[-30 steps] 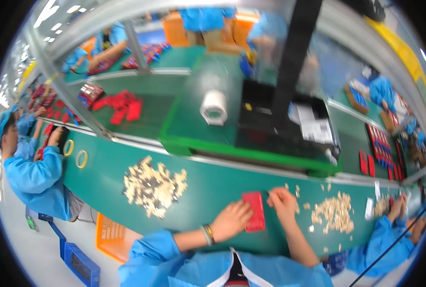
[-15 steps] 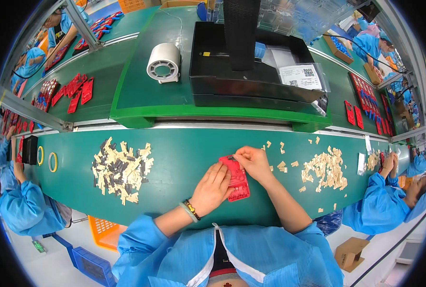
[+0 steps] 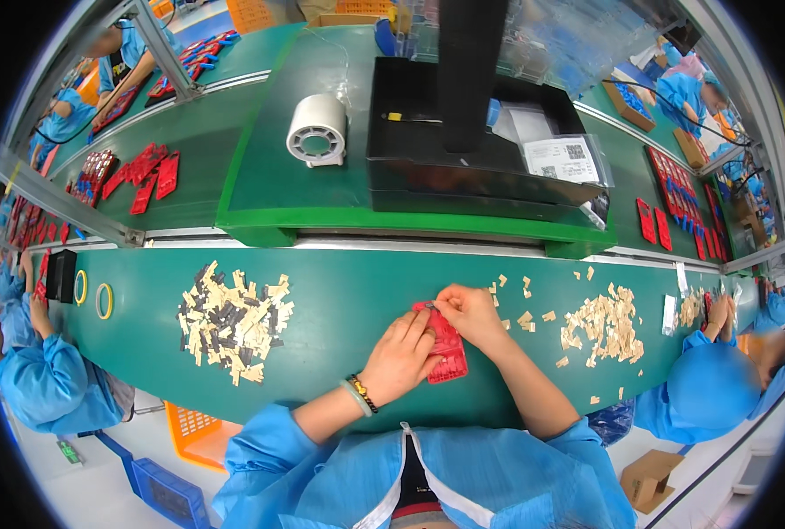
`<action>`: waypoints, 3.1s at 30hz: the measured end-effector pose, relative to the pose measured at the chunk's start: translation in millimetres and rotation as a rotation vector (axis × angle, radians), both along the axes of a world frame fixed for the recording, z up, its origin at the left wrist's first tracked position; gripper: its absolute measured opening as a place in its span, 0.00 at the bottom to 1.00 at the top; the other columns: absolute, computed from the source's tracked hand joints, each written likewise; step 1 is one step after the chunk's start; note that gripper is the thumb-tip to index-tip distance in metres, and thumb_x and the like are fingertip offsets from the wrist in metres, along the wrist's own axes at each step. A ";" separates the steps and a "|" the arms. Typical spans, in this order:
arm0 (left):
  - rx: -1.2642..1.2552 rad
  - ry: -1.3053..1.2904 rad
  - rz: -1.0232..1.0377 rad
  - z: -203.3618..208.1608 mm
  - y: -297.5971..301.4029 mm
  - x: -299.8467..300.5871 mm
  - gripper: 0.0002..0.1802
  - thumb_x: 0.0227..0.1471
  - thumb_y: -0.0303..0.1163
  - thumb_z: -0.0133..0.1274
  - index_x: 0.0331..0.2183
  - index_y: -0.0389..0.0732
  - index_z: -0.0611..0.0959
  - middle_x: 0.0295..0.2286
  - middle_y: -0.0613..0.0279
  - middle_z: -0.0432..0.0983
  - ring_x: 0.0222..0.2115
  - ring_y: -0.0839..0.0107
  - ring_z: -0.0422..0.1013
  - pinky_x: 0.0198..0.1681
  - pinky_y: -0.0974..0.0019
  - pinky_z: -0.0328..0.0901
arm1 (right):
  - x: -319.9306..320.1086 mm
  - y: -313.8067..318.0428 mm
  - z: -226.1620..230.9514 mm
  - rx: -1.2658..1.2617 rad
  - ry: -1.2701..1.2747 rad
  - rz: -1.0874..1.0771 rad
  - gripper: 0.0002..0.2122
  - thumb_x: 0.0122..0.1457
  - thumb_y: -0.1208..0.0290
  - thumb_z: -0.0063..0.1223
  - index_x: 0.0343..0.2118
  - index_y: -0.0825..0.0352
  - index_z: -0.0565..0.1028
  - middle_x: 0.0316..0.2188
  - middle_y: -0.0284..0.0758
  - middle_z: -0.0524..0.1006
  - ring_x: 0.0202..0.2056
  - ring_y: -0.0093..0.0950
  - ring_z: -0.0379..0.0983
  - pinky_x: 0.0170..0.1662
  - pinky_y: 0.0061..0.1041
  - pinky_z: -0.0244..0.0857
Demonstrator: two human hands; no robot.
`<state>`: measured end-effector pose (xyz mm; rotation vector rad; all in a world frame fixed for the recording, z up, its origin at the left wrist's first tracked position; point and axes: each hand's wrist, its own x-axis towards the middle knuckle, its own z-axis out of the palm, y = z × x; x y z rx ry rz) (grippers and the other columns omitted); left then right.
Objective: Assembling small electronic components into red plastic casings at an assembly line.
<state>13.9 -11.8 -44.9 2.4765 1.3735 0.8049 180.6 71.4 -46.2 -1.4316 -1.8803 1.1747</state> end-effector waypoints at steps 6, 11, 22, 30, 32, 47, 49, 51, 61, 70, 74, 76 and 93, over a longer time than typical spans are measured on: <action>0.027 -0.028 -0.025 -0.1 9.8 4.0 0.22 0.42 0.36 0.60 0.37 0.31 0.74 0.47 0.43 0.68 0.48 0.49 0.65 0.50 0.52 0.63 | 1.2 -11.9 7.2 0.532 -0.459 0.083 0.07 0.49 0.68 0.59 0.31 0.64 0.78 0.20 0.34 0.77 0.20 0.32 0.75 0.23 0.29 0.67; 0.070 -0.030 -0.011 0.5 13.2 4.4 0.23 0.42 0.36 0.60 0.38 0.32 0.74 0.44 0.43 0.70 0.45 0.50 0.67 0.49 0.53 0.64 | 11.0 -25.2 14.0 0.677 -0.439 0.076 0.08 0.49 0.68 0.59 0.33 0.61 0.78 0.21 0.31 0.74 0.20 0.29 0.74 0.22 0.27 0.67; 0.013 0.130 0.046 3.8 28.6 19.5 0.25 0.46 0.35 0.56 0.45 0.31 0.76 0.35 0.54 0.70 0.35 0.58 0.66 0.40 0.59 0.63 | 46.7 -70.4 31.0 0.666 -0.122 0.353 0.13 0.48 0.67 0.59 0.38 0.62 0.74 0.36 0.33 0.71 0.31 0.29 0.72 0.34 0.27 0.70; 0.214 0.493 0.001 2.3 25.1 34.1 0.22 0.47 0.35 0.55 0.42 0.30 0.77 0.33 0.53 0.69 0.35 0.59 0.65 0.40 0.61 0.62 | 59.8 -93.1 13.4 0.688 -0.290 0.454 0.12 0.48 0.66 0.60 0.35 0.61 0.74 0.43 0.31 0.69 0.36 0.26 0.70 0.37 0.26 0.69; 0.209 0.536 -0.030 12.8 31.3 26.8 0.22 0.47 0.35 0.55 0.42 0.31 0.78 0.34 0.53 0.70 0.35 0.60 0.65 0.40 0.61 0.61 | 58.9 -93.0 14.6 0.712 -0.289 0.460 0.10 0.49 0.67 0.59 0.34 0.60 0.73 0.43 0.31 0.69 0.35 0.26 0.70 0.37 0.25 0.69; -0.004 0.345 0.930 -2.8 -46.2 -163.5 0.47 0.45 0.35 0.60 0.61 0.32 0.55 0.62 0.37 0.44 0.63 0.45 0.42 0.63 0.45 0.41 | 20.3 72.6 -7.9 0.760 -0.471 -0.136 0.15 0.51 0.70 0.53 0.42 0.69 0.72 0.42 0.45 0.72 0.47 0.44 0.66 0.55 0.46 0.54; -0.139 0.403 1.074 -22.5 -67.9 -195.3 0.48 0.49 0.41 0.57 0.62 0.34 0.52 0.62 0.38 0.43 0.64 0.47 0.42 0.63 0.45 0.41 | 39.0 42.2 14.6 0.894 -0.398 -0.026 0.15 0.48 0.71 0.54 0.42 0.65 0.75 0.44 0.42 0.73 0.51 0.41 0.66 0.58 0.44 0.53; -0.292 0.380 1.168 -47.4 -79.0 -224.3 0.41 0.54 0.42 0.51 0.63 0.37 0.54 0.62 0.42 0.46 0.64 0.51 0.44 0.62 0.46 0.41 | 86.0 23.6 9.1 0.960 -0.429 0.017 0.13 0.47 0.72 0.54 0.38 0.64 0.76 0.42 0.39 0.74 0.50 0.39 0.67 0.55 0.42 0.56; 0.240 0.031 1.098 -21.1 -70.0 -224.2 0.03 0.47 0.25 0.56 0.29 0.36 0.80 0.34 0.54 0.76 0.39 0.55 0.70 0.46 0.57 0.63 | 383.6 98.4 -1.6 0.689 -0.548 -0.895 0.21 0.44 0.83 0.51 0.45 0.65 0.76 0.52 0.44 0.71 0.51 0.43 0.69 0.53 0.36 0.63; 0.183 -0.407 1.230 0.4 -63.7 -224.0 0.04 0.49 0.20 0.53 0.31 0.35 0.75 0.28 0.52 0.76 0.27 0.56 0.73 0.30 0.62 0.66 | 468.8 161.8 -34.5 0.297 -1.174 -0.852 0.15 0.57 0.76 0.39 0.47 0.62 0.70 0.48 0.38 0.71 0.47 0.39 0.69 0.47 0.39 0.62; 0.249 -0.427 1.182 -0.9 -50.7 -229.8 0.06 0.50 0.18 0.50 0.34 0.35 0.76 0.28 0.52 0.76 0.28 0.59 0.73 0.33 0.62 0.66 | 468.3 133.5 -36.7 0.555 -1.315 -0.811 0.09 0.55 0.77 0.44 0.39 0.64 0.71 0.38 0.37 0.72 0.41 0.39 0.71 0.42 0.39 0.63; 0.266 -0.435 1.121 -10.4 -53.8 -240.1 0.08 0.51 0.18 0.49 0.35 0.34 0.78 0.29 0.53 0.77 0.28 0.63 0.74 0.35 0.65 0.67 | 434.4 105.1 -25.9 0.757 -0.913 -0.865 0.10 0.49 0.80 0.51 0.36 0.65 0.71 0.35 0.39 0.73 0.40 0.39 0.71 0.40 0.38 0.63; -0.246 -1.194 0.435 65.0 -5.8 -131.7 0.07 0.57 0.26 0.52 0.37 0.33 0.79 0.26 0.64 0.78 0.28 0.78 0.73 0.30 0.75 0.66 | 16.4 -76.5 32.4 0.655 -0.186 0.532 0.15 0.45 0.66 0.63 0.38 0.62 0.76 0.30 0.31 0.73 0.32 0.30 0.71 0.36 0.29 0.63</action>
